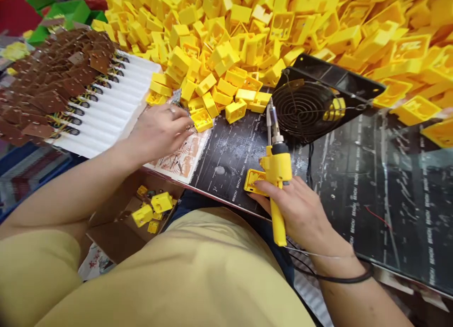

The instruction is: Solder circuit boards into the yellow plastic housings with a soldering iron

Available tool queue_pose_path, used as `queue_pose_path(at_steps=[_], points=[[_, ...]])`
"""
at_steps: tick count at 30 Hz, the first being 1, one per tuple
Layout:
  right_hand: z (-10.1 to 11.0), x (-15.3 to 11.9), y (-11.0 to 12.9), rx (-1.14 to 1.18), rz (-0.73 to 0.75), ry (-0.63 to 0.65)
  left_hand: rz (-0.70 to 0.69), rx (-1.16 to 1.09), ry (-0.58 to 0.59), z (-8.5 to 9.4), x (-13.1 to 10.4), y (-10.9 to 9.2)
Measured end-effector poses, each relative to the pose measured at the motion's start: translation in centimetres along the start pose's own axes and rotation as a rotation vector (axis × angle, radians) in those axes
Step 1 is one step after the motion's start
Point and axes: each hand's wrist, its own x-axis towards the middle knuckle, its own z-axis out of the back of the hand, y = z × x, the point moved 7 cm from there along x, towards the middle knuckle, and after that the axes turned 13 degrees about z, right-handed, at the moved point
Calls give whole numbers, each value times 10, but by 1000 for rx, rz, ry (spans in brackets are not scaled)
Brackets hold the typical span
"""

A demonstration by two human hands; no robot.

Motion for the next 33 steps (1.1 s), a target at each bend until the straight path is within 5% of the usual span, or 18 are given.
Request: queue_pose_path(at_steps=[4, 9, 14, 17, 20, 26, 30, 33], points=[[-1, 6, 5, -32, -15, -26, -40, 134, -18, -36, 20, -20], [4, 6, 2, -4, -20, -41, -501, -70, 115, -33, -27, -61], [-4, 14, 1, 67, 28, 6, -558, -158, 52, -42, -35, -76], [-6, 15, 1, 84, 26, 15, -423, -87, 28, -38, -13, -52], [-4, 15, 1, 86, 12, 7, -162, 101, 9, -25, 20, 2], [-4, 15, 2, 101, -50, 15, -131, 216, 114, -25, 59, 58], [-8, 19, 4, 173, -104, 4, -21, -259, 13, -2, 46, 58], [-19, 30, 6, 247, -145, -1, 26, -702, 108, 0, 23, 38]])
